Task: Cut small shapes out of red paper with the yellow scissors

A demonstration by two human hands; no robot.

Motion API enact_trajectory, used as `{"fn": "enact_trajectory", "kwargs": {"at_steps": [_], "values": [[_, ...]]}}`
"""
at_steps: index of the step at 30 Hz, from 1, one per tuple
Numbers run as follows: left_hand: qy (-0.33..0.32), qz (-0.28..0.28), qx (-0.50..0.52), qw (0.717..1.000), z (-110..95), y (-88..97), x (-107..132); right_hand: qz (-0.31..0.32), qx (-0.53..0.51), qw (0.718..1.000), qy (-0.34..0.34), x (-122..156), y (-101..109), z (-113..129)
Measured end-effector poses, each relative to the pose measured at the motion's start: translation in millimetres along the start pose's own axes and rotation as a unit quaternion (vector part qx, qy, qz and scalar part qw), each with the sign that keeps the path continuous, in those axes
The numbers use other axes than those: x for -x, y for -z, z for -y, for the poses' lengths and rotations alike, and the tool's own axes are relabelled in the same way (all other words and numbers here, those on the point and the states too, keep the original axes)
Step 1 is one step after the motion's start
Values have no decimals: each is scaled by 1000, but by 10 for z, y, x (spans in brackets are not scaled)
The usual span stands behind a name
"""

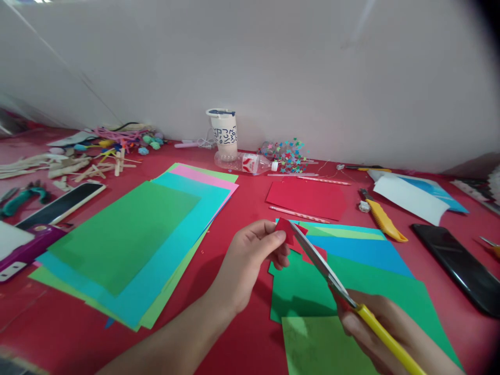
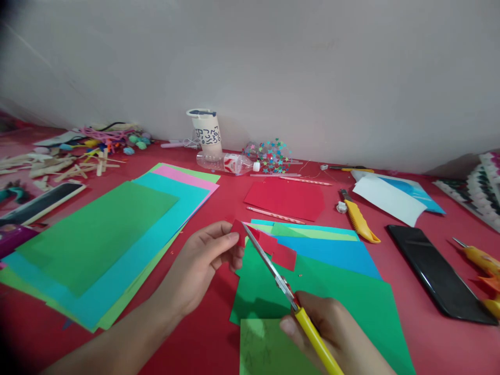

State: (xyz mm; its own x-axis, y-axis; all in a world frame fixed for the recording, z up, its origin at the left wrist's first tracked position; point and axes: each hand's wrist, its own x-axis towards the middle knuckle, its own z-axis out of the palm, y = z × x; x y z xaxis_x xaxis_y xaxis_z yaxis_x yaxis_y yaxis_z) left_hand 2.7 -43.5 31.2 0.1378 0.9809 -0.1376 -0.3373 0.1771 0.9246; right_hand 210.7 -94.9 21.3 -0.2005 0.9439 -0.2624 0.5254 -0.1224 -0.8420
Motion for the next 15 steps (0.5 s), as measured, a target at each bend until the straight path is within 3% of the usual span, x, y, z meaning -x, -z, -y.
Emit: {"fn": "enact_trajectory", "kwargs": {"at_steps": [9,15], "values": [[94,20,157,983,-33,3,-27,41,26,999,9,-57,-16,-160],[84,9,156,984,-15,-4,-25,13,-2,1000,-15,7,-57,-57]]}}
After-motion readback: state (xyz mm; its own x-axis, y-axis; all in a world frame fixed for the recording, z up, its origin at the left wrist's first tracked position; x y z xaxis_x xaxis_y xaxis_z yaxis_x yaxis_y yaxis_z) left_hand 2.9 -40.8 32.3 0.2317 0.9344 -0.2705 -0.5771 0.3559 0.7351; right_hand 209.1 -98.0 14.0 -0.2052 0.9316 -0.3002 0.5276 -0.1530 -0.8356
